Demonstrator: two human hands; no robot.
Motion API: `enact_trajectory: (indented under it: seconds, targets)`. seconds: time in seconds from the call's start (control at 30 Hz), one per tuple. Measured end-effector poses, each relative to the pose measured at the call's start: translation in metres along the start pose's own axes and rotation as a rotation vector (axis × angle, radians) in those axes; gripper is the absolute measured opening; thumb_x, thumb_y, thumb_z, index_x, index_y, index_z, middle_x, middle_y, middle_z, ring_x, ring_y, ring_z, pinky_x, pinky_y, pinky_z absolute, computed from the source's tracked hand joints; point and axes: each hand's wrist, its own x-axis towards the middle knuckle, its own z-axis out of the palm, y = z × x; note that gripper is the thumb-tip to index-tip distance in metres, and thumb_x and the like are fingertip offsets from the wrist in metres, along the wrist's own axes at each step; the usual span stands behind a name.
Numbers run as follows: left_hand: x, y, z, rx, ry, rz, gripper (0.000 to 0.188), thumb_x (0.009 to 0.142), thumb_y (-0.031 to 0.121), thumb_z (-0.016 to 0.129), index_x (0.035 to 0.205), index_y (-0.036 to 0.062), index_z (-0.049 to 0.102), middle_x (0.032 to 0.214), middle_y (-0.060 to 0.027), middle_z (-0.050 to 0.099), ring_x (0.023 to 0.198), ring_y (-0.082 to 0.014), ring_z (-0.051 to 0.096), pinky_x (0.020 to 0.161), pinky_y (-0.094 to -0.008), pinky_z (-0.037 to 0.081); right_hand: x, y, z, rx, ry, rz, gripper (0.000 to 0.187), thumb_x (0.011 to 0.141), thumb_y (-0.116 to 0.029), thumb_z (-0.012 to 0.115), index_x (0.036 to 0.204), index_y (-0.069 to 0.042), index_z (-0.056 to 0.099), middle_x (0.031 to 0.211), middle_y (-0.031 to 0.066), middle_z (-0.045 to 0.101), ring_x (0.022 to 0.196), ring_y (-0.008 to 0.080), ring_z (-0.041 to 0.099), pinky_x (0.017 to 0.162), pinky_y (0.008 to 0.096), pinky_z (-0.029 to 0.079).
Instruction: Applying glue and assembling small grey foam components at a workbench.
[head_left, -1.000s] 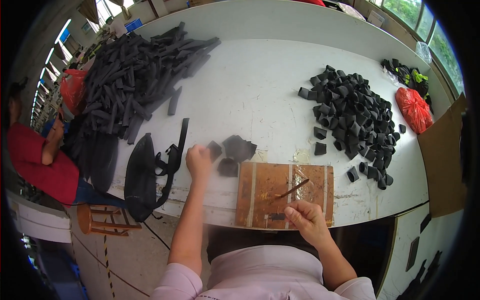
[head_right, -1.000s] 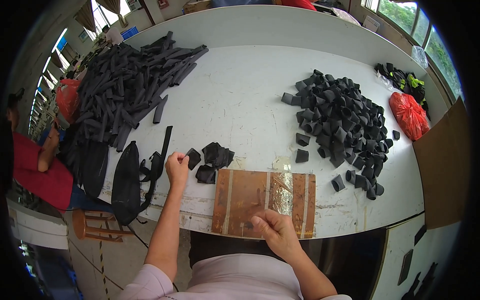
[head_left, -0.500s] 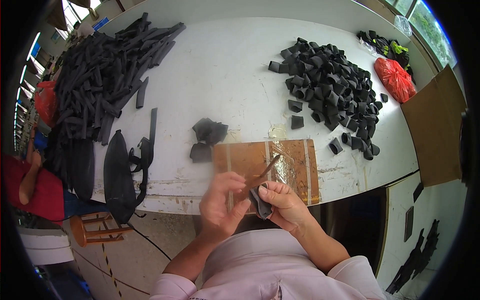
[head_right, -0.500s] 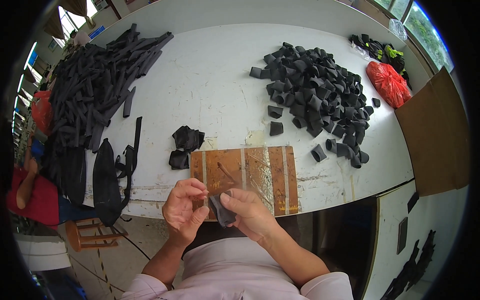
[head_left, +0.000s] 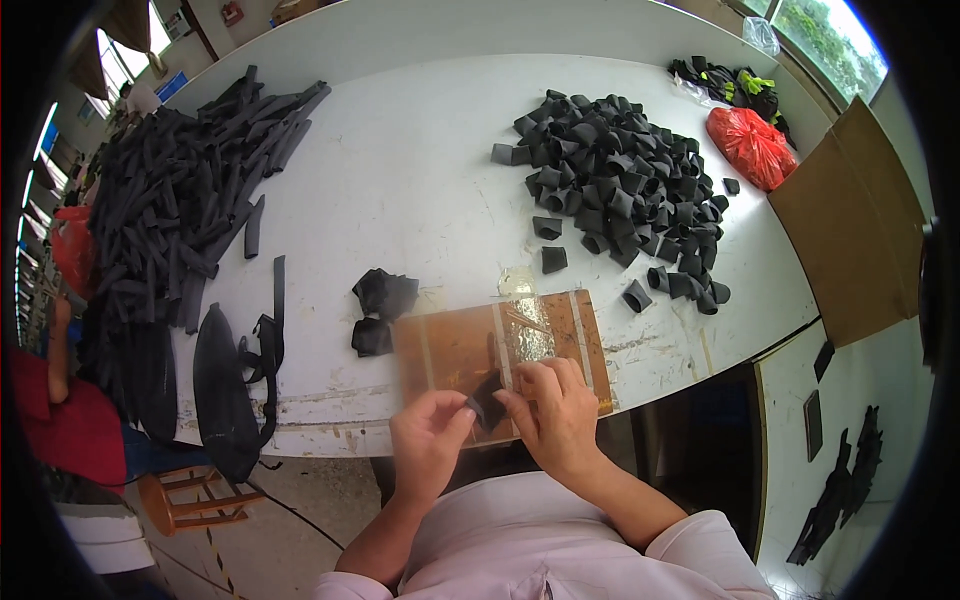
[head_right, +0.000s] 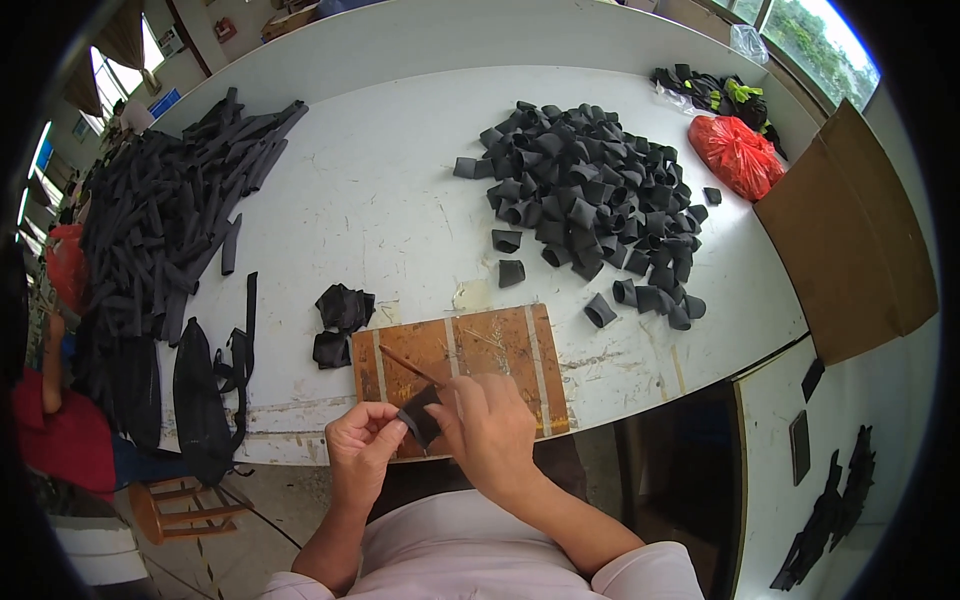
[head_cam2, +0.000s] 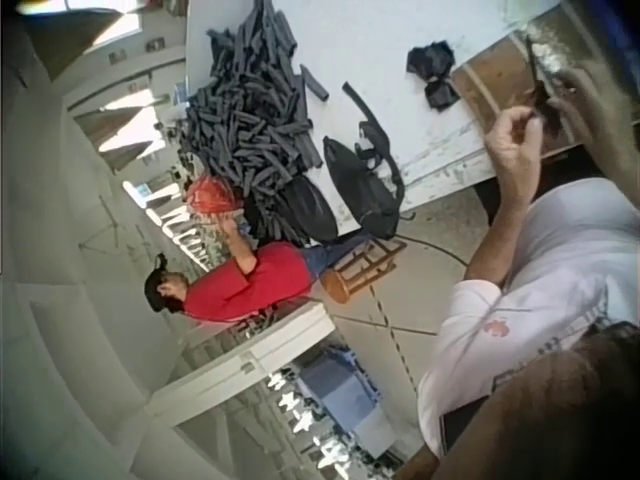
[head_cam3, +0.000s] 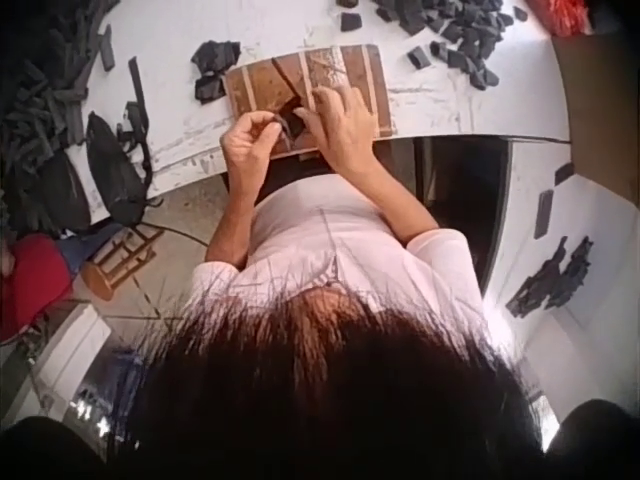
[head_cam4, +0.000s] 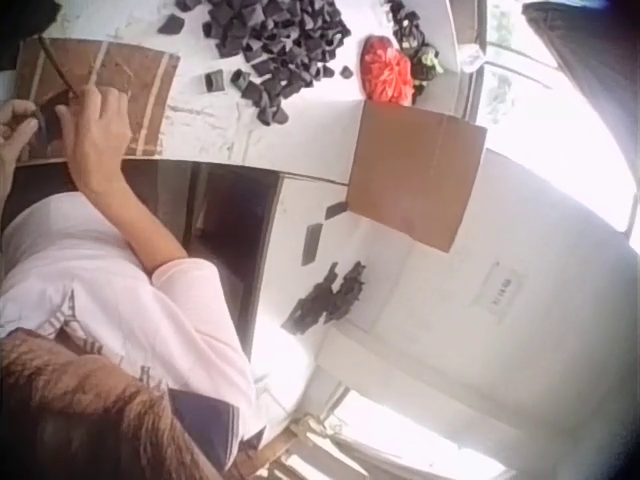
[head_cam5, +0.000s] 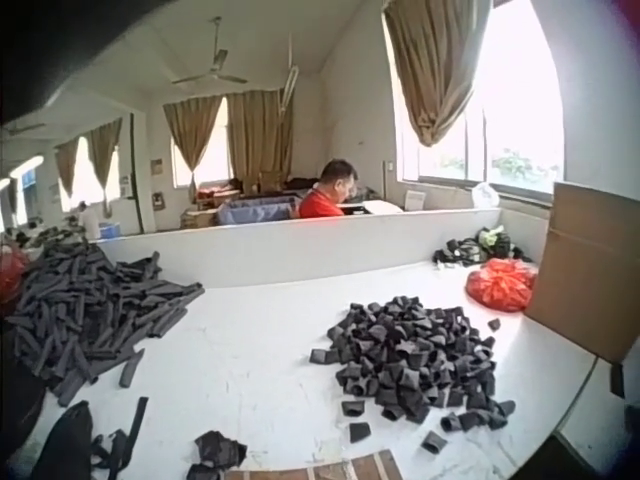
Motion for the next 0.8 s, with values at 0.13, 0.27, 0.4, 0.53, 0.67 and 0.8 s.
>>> enact_trajectory:
  seconds: [0.13, 0.27, 0.4, 0.53, 0.67, 0.8]
  targets:
    - [-0.003, -0.009, 0.006, 0.135, 0.040, 0.183, 0.007, 0.076, 0.000, 0.059, 0.083, -0.0018, 0.058, 0.071, -0.0039, 0.060, 0.065, -0.0081, 0.056, 0.058, -0.0220, 0.044, -0.003, -0.008, -0.006, 0.514, -0.135, -0.014, 0.020, 0.072, -0.011, 0.067, 0.086, -0.002, 0.057, 0.078, 0.0099, 0.053, 0.065, 0.0262, 0.055, 0.055, 0.0328, 0.046]
    - [0.000, -0.016, 0.017, 0.533, 0.220, 0.528, 0.007, 0.075, -0.003, 0.059, 0.082, -0.0016, 0.058, 0.068, -0.0061, 0.060, 0.058, -0.0098, 0.057, 0.052, -0.0221, 0.045, 0.001, -0.004, 0.006, 0.296, 0.045, -0.206, 0.016, 0.070, -0.004, 0.063, 0.085, -0.002, 0.057, 0.075, 0.0092, 0.053, 0.063, 0.0252, 0.054, 0.053, 0.0321, 0.045]
    - [0.005, -0.003, 0.022, 0.174, 0.284, 0.367, 0.009, 0.075, -0.007, 0.056, 0.081, -0.0008, 0.055, 0.064, -0.0054, 0.057, 0.044, -0.0046, 0.046, 0.039, -0.0186, 0.036, 0.003, 0.001, 0.019, 0.164, 0.127, -0.174, 0.014, 0.069, -0.002, 0.063, 0.082, -0.002, 0.058, 0.071, 0.0086, 0.050, 0.061, 0.0227, 0.053, 0.049, 0.0307, 0.043]
    - [0.013, 0.003, 0.009, -0.678, -0.038, -0.152, 0.016, 0.072, -0.007, 0.054, 0.085, -0.0001, 0.051, 0.066, -0.0064, 0.054, 0.036, -0.0026, 0.031, 0.034, -0.0181, 0.024, 0.006, 0.000, 0.009, 0.619, -0.081, 0.188, 0.010, 0.075, -0.005, 0.061, 0.083, 0.000, 0.059, 0.072, 0.0038, 0.051, 0.058, 0.0116, 0.051, 0.048, 0.0249, 0.040]
    - [0.010, 0.001, 0.009, -0.455, -0.055, -0.115, 0.017, 0.071, -0.008, 0.053, 0.086, -0.0008, 0.051, 0.070, -0.0046, 0.052, 0.040, -0.0020, 0.034, 0.038, -0.0162, 0.027, 0.009, 0.008, -0.002, 1.414, -0.425, 0.809, 0.006, 0.080, -0.004, 0.059, 0.085, -0.001, 0.061, 0.072, -0.0013, 0.053, 0.059, 0.0071, 0.046, 0.048, 0.0194, 0.037]
    - [0.009, -0.008, 0.018, 0.027, 0.137, 0.225, 0.012, 0.072, -0.009, 0.053, 0.082, -0.0018, 0.051, 0.073, -0.0039, 0.055, 0.049, -0.0020, 0.042, 0.044, -0.0148, 0.033, 0.006, 0.015, -0.001, 1.855, -0.624, 0.912, 0.010, 0.083, -0.014, 0.058, 0.084, -0.004, 0.058, 0.071, -0.0018, 0.051, 0.056, 0.0049, 0.038, 0.046, 0.0172, 0.031]
